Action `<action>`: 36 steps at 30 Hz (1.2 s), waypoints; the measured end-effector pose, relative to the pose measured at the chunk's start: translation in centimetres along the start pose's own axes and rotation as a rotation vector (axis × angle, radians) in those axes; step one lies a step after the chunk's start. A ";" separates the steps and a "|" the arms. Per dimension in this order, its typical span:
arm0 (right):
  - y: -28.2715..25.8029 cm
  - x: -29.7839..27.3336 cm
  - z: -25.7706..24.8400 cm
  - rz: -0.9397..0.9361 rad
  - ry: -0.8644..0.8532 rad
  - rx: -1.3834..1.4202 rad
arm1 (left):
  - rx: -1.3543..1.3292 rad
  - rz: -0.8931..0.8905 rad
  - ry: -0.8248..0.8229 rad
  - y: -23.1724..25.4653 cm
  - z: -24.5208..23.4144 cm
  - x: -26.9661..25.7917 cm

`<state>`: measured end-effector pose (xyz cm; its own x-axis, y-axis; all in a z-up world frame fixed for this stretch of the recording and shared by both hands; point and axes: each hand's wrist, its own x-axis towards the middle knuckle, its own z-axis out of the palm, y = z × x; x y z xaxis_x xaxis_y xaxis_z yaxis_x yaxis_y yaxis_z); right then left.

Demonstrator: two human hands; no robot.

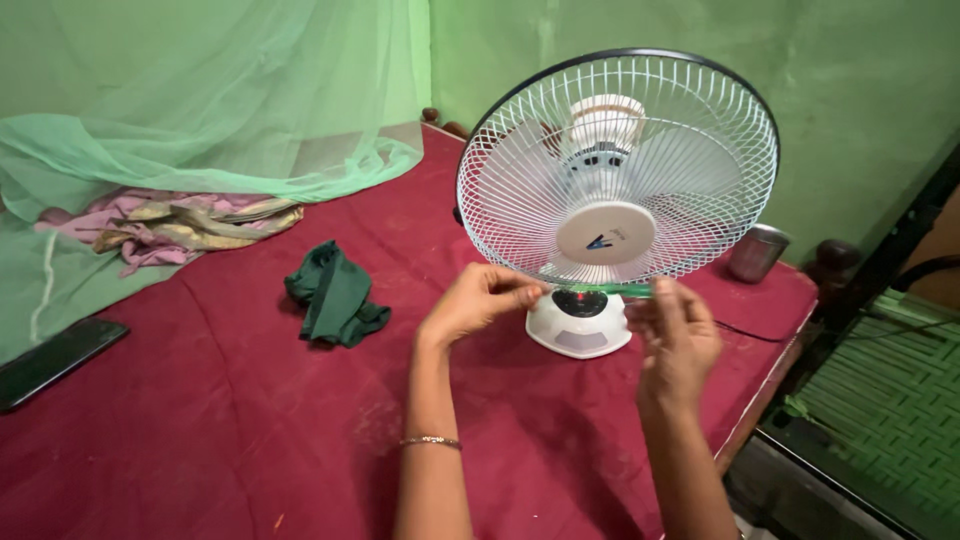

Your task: The person adjusts the base of a white electric fan on a red bedsheet, then unplugs the fan from a wall socket. They wrap the power cord around the fan's neck and handle the fan's head and base while the cord is wrapped.

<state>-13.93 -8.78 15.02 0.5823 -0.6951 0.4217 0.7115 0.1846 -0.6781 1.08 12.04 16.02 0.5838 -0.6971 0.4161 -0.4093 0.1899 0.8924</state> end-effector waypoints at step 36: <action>10.1 -4.3 -0.5 -0.376 -0.563 -1.038 | -0.162 0.403 0.624 3.3 -0.1 0.1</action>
<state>-9.44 -4.28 6.14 0.6800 -0.1436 0.7190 0.3717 -0.7777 -0.5069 -0.12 12.62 19.00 0.7190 -0.0415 0.6937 -0.5947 0.4798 0.6451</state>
